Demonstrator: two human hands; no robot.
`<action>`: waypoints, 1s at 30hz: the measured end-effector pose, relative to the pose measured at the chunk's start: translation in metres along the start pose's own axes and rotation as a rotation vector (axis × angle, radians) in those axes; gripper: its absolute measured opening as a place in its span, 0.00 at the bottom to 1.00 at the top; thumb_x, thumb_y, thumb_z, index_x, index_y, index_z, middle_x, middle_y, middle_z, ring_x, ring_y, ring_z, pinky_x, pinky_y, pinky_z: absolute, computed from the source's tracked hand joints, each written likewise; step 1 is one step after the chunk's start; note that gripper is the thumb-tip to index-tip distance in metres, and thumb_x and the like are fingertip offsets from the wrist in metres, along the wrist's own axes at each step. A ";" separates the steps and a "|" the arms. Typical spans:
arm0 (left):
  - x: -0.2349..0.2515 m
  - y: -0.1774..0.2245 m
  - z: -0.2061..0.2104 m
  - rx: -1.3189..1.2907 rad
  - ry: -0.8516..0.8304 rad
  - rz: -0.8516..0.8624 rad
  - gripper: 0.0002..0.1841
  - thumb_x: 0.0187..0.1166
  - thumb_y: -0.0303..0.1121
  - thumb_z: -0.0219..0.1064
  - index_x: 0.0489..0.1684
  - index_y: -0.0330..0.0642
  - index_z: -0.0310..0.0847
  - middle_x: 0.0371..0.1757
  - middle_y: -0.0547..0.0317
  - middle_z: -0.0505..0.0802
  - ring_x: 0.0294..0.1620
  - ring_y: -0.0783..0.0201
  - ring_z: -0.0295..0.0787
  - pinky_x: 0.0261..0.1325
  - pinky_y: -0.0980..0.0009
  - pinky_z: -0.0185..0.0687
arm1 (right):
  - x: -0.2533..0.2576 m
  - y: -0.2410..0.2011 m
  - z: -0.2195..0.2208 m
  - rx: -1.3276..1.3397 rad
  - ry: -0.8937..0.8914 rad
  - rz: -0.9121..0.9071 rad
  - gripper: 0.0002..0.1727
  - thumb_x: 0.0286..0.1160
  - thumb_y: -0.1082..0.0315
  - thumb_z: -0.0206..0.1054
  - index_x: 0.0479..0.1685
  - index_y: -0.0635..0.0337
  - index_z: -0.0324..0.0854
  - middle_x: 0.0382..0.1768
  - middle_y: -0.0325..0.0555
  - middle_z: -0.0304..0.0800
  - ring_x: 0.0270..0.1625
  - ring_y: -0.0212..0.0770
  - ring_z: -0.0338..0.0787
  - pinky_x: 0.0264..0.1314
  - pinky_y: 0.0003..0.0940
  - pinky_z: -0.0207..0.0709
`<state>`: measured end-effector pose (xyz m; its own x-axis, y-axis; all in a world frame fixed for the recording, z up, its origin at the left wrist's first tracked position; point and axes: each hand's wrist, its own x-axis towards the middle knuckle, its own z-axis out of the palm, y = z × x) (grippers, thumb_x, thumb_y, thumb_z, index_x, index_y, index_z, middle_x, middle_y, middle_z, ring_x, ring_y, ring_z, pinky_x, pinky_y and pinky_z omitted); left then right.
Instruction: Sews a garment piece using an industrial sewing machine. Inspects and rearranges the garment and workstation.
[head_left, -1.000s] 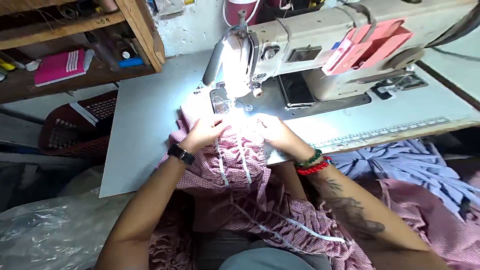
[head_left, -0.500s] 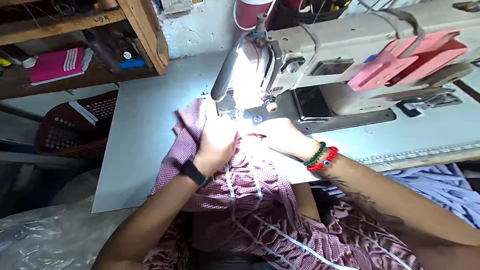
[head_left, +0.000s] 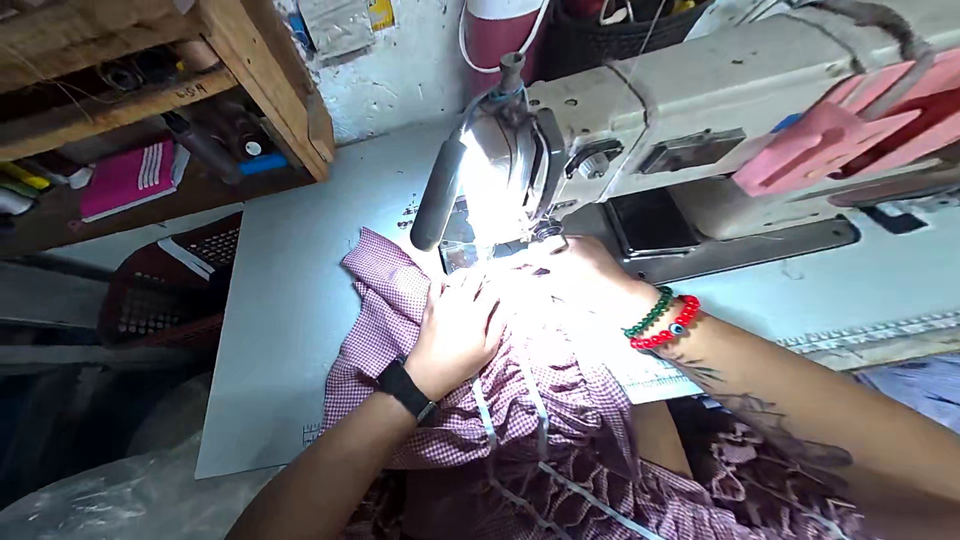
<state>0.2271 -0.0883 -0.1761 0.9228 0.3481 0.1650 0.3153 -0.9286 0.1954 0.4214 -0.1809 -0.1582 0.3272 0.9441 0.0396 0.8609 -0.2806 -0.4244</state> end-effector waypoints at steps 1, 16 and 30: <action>0.002 -0.001 0.000 -0.009 0.001 0.002 0.24 0.89 0.48 0.47 0.72 0.56 0.86 0.83 0.62 0.81 0.84 0.55 0.72 0.81 0.45 0.61 | 0.001 0.002 0.001 -0.023 0.000 -0.002 0.09 0.74 0.71 0.74 0.48 0.52 0.97 0.45 0.52 0.97 0.54 0.55 0.93 0.60 0.59 0.80; 0.005 -0.017 0.000 -0.066 -0.004 0.040 0.25 0.89 0.52 0.49 0.79 0.62 0.80 0.88 0.61 0.75 0.89 0.55 0.64 0.86 0.44 0.53 | 0.001 0.003 0.001 -0.046 0.052 -0.022 0.09 0.74 0.70 0.75 0.48 0.50 0.97 0.44 0.51 0.97 0.52 0.56 0.94 0.55 0.61 0.81; -0.043 0.024 -0.006 -0.159 0.036 0.267 0.20 0.89 0.40 0.53 0.54 0.42 0.94 0.66 0.54 0.94 0.75 0.55 0.84 0.79 0.54 0.75 | -0.046 0.003 0.007 -0.248 0.104 0.011 0.14 0.68 0.61 0.78 0.52 0.53 0.92 0.48 0.58 0.87 0.43 0.60 0.91 0.33 0.60 0.82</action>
<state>0.1934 -0.1248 -0.1730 0.9591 0.1016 0.2644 0.0217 -0.9571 0.2891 0.4068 -0.2239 -0.1674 0.3646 0.9215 0.1340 0.9219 -0.3370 -0.1909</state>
